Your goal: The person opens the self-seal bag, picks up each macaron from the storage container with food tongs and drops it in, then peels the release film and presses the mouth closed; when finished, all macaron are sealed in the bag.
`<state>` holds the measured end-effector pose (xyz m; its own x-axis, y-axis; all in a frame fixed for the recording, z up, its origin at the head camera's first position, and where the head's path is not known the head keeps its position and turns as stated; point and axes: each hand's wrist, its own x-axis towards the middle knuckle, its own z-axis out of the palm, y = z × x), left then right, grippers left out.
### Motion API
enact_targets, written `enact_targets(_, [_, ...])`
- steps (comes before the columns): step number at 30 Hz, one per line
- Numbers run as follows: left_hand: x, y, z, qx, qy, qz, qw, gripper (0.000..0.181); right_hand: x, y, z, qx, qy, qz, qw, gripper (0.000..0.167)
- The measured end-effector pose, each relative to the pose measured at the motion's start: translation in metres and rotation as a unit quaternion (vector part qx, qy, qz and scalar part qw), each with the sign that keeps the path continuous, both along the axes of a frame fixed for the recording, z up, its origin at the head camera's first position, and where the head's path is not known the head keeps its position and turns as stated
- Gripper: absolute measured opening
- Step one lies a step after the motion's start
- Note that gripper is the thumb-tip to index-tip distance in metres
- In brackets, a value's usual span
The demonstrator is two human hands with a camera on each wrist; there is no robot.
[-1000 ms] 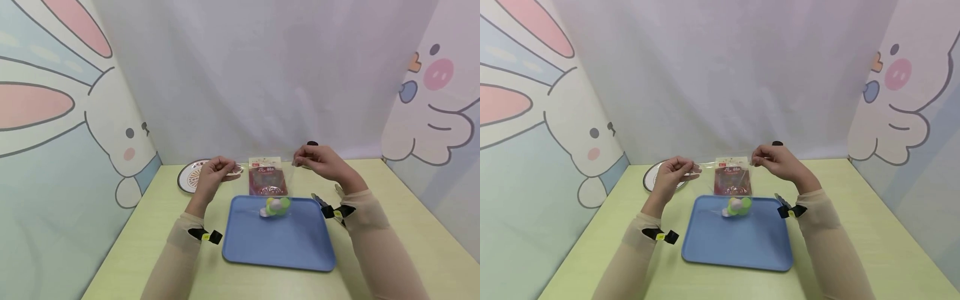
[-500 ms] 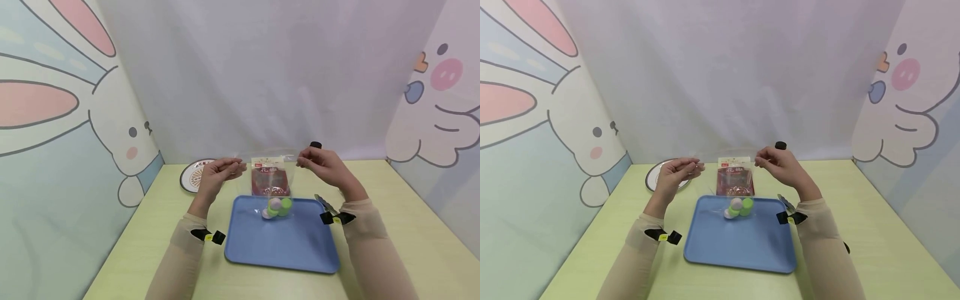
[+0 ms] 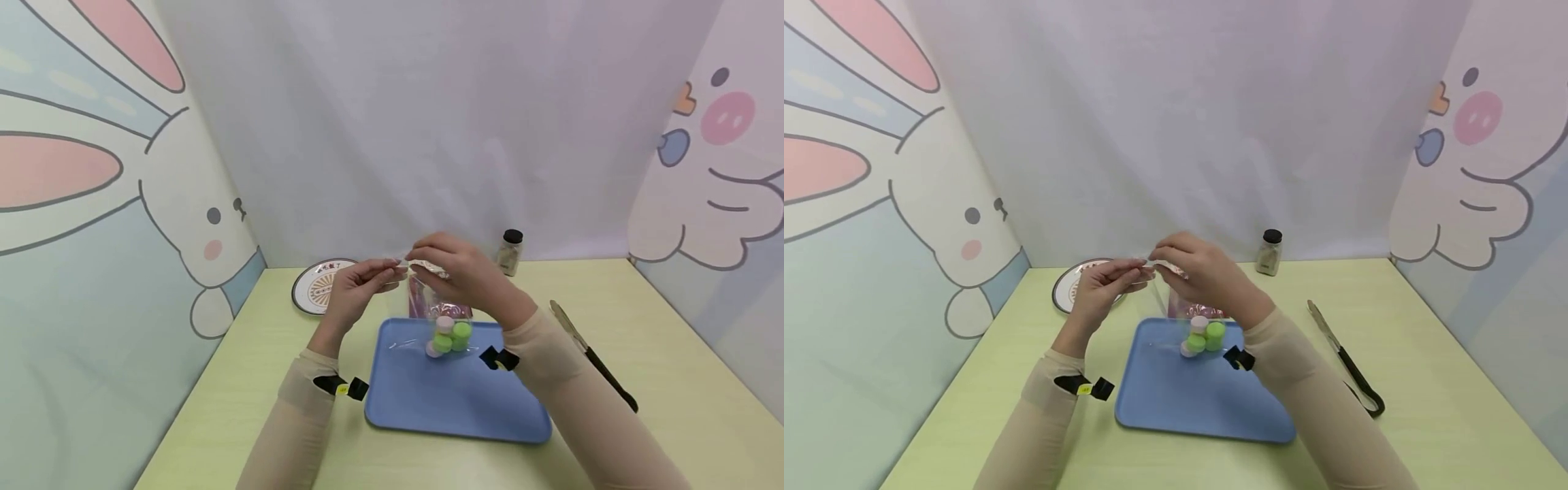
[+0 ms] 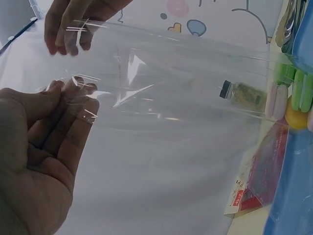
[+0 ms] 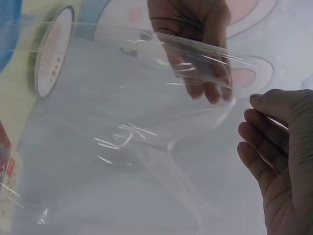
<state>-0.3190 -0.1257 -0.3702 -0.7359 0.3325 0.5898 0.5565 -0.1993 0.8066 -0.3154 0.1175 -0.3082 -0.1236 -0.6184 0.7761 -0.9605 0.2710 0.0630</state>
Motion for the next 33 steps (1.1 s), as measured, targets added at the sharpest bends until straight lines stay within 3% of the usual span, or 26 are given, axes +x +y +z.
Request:
enact_targets(6, [0.001,0.001,0.002,-0.001,0.022,-0.002,0.9998,0.026,-0.008,-0.023,0.002,0.016,0.013,-0.008,0.9997,0.023])
enact_targets(15, [0.000,0.002,0.006,-0.019,0.069,0.033,0.9969,0.021,-0.015,-0.026,0.004,0.018,0.025,0.000,0.9995,0.018])
enact_targets(22, [0.002,0.002,0.010,-0.082,0.132,0.086,0.9841,0.023,-0.014,-0.028,0.006,0.028,0.047,-0.008,0.9985,0.015])
enact_targets(27, [0.015,0.005,0.023,-0.126,0.167,0.122,0.9703,0.022,-0.014,-0.028,0.008,0.028,0.068,-0.010,0.9972,0.010])
enact_targets(31, [0.026,0.007,0.033,-0.129,0.173,0.122,0.9688,0.022,-0.015,-0.028,0.008,0.018,0.070,-0.009,0.9974,0.012])
enact_targets(33, [0.024,0.007,0.031,-0.126,0.168,0.121,0.9703,0.022,-0.015,-0.028,0.007,0.012,0.064,-0.009,0.9978,0.014])
